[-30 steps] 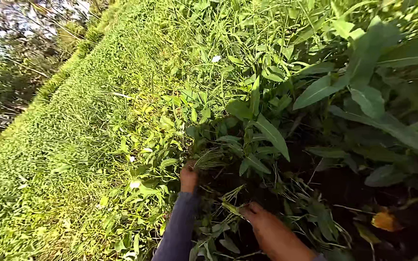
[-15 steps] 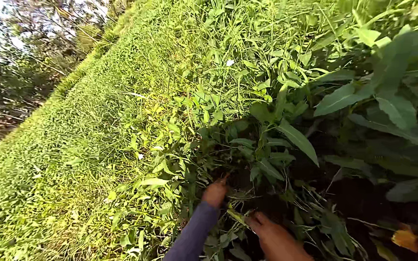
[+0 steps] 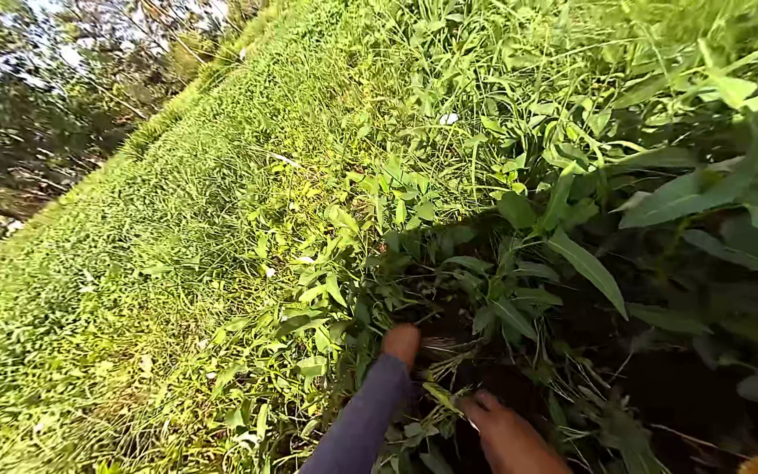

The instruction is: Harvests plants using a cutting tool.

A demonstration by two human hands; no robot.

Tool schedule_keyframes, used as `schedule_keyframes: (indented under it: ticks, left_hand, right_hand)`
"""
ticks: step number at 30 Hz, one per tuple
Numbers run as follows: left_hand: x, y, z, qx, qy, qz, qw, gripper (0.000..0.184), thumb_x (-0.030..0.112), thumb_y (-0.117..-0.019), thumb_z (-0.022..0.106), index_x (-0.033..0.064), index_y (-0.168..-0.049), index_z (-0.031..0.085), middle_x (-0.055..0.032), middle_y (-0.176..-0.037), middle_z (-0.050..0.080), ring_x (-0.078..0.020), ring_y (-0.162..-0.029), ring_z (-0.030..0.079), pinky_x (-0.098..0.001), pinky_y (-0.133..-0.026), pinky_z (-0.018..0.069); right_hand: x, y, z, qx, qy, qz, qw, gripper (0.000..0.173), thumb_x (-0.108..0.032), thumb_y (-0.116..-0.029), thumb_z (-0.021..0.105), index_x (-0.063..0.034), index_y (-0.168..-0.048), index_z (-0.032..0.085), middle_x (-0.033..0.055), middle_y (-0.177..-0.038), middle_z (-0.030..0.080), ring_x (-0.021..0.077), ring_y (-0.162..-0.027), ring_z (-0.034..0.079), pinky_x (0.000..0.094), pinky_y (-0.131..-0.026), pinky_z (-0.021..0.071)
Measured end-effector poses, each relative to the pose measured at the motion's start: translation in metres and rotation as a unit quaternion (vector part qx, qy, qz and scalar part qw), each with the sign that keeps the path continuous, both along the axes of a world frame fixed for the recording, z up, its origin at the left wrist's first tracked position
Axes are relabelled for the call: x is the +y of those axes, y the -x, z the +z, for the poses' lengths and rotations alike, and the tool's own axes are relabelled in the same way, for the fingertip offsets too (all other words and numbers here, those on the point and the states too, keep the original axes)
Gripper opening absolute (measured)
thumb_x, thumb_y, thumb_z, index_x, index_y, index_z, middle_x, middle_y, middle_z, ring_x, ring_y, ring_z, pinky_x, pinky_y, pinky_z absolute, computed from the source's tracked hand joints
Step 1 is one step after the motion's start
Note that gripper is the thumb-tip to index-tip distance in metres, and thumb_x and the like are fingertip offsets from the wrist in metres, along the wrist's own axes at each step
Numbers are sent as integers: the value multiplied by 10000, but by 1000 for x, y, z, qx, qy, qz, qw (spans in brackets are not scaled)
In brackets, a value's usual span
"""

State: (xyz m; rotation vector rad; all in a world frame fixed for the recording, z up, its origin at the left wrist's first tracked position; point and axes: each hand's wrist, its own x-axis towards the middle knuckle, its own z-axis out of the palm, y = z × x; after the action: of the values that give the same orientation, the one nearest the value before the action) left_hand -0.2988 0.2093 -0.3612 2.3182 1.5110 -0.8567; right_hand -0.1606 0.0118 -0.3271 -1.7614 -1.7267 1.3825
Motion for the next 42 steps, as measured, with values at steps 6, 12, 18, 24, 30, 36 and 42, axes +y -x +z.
schedule_keyframes:
  ticks: [6, 12, 18, 24, 30, 36, 42]
  left_hand:
    - [43, 53, 35, -432, -113, 412, 794, 292, 158, -1014, 651, 4, -1263, 656, -235, -1129, 710, -358, -1007, 704, -556, -901, 568]
    - [26, 50, 52, -364, -147, 310, 866, 263, 131, -983, 678, -13, -1204, 683, -229, -1124, 709, -358, -1057, 690, -569, -956, 545]
    - [-3, -8, 9, -68, 13, -10, 998, 291, 14, -933, 653, 4, -1219, 700, -247, -1244, 675, -445, -1168, 649, -633, -977, 530]
    - [18, -17, 19, -72, -48, -20, 996, 302, 4, -959, 626, 81, -1240, 704, -229, -1215, 692, -456, -1122, 666, -655, -938, 536]
    - [21, 55, 37, -79, -152, 193, 966, 417, 54, -916, 689, 44, -1330, 639, -229, -1238, 686, -433, -1163, 654, -631, -994, 516]
    - [-16, 114, 16, -314, -219, 456, 803, 391, 113, -922, 724, 12, -1294, 657, -222, -1239, 692, -346, -1206, 650, -553, -1069, 488]
    - [12, 104, 42, -417, -263, 435, 754, 247, 61, -919, 724, 7, -1160, 703, -199, -1045, 725, -318, -986, 702, -550, -912, 549]
  right_hand:
    - [0, -13, 1, 16, -7, -6, 1000, 599, 56, -926, 566, -168, -1481, 549, 254, -1410, 546, 436, -1164, 635, 598, -955, 535]
    - [13, -14, 4, 5, -8, 5, 1000, 583, 26, -944, 558, -181, -1489, 544, 250, -1368, 568, 416, -1136, 646, 579, -953, 540]
    - [12, -11, -1, 18, -1, 1, 1000, 590, 29, -938, 571, -167, -1493, 534, 241, -1389, 560, 411, -1157, 640, 575, -967, 537]
    - [8, -15, -3, 31, -20, -7, 999, 569, 41, -943, 566, -147, -1480, 550, 240, -1372, 578, 402, -1177, 635, 564, -986, 531]
    - [18, -40, -1, 44, -70, -75, 994, 549, 20, -945, 547, -161, -1463, 572, 240, -1317, 613, 396, -1166, 633, 573, -994, 518]
    - [75, -20, -2, 28, -102, -64, 992, 528, 19, -973, 518, -152, -1470, 562, 208, -1361, 606, 372, -1238, 608, 549, -1054, 491]
    - [126, -24, -14, 85, -131, -295, 943, 452, -18, -1040, 469, -23, -1492, 485, 282, -1385, 566, 425, -1236, 591, 593, -1043, 469]
